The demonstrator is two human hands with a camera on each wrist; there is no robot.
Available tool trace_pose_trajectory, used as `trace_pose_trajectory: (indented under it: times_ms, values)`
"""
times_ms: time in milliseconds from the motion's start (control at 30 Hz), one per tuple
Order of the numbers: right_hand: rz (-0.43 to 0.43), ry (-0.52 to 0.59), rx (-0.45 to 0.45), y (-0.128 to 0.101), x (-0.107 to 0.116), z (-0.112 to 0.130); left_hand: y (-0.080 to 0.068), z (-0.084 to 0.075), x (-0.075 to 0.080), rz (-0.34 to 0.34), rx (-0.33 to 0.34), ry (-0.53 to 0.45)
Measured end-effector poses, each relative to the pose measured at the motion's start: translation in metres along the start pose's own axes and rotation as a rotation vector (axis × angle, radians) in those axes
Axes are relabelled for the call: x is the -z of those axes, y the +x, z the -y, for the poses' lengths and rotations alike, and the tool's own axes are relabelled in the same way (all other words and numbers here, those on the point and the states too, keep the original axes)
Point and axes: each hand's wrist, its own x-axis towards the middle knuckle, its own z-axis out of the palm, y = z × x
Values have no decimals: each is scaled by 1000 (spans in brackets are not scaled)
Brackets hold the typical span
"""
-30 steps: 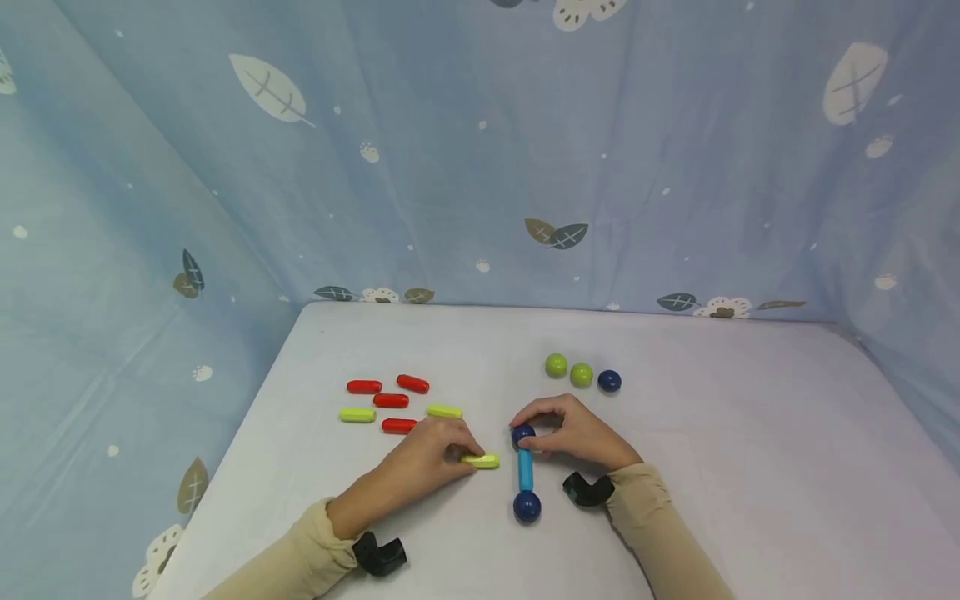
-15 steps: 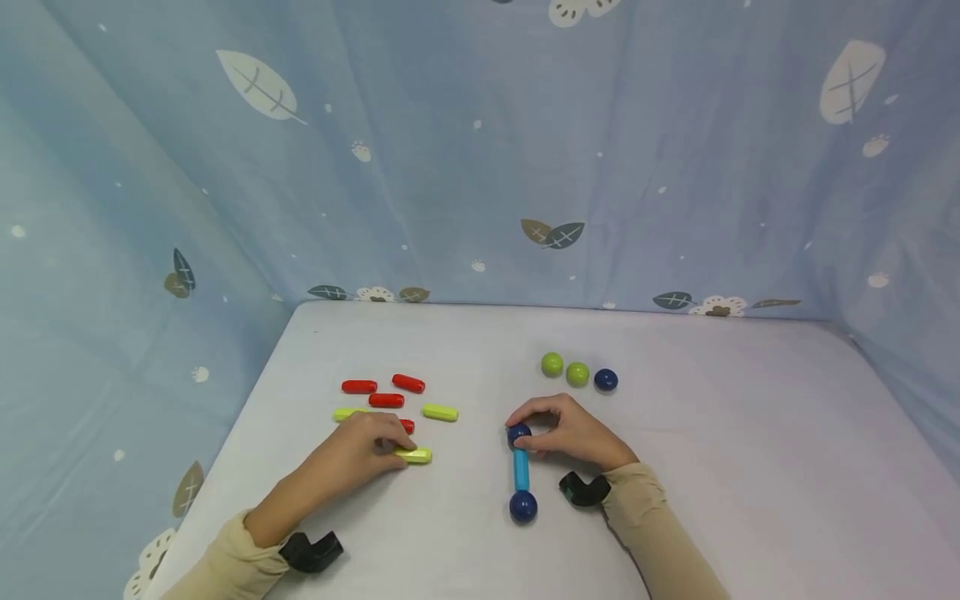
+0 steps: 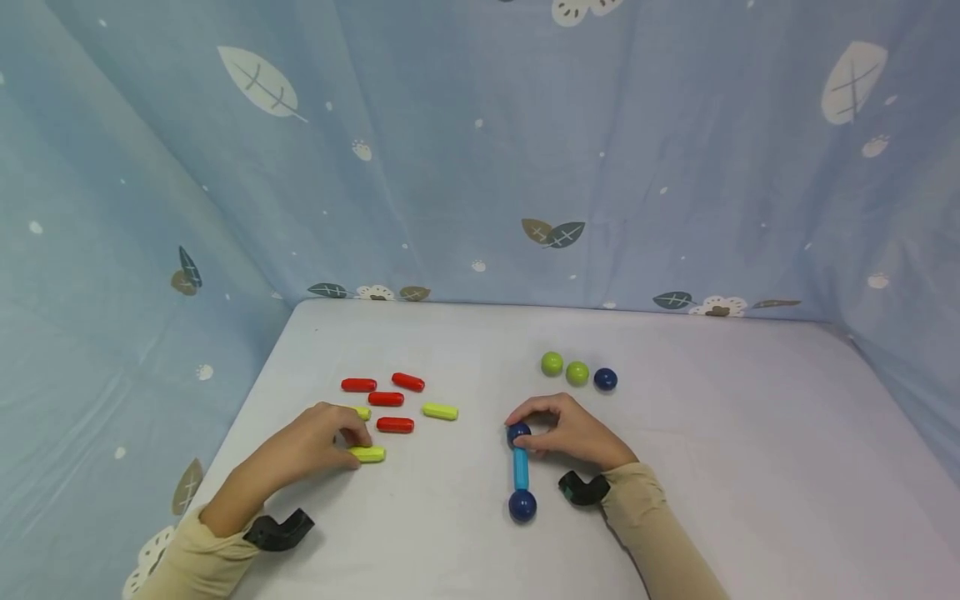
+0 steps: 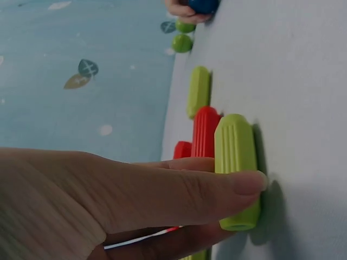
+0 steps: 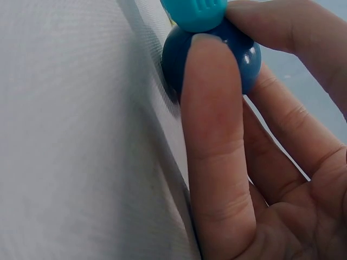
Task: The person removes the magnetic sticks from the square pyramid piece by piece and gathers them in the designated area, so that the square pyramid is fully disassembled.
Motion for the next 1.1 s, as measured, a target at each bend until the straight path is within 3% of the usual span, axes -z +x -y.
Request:
trace_pose_trajectory:
  times_ms: [400,700,800,933,1100]
  values:
    - [5,5,5,-1,0,1,-2,7,5,-29,-38,29]
    - [6,3,0,0,0,1,-5,-1,4,-69,-45,40]
    - [-3,-1,-3,0,0,2,-3,-12,-5,-76,-103,-9]
    - [-30,-13,-12,0,-3,3,3,-32,-25,-15,-181,-129]
    - [-87,-61,-30,2,-8,3,13,-58,-57,79,-181,-274]
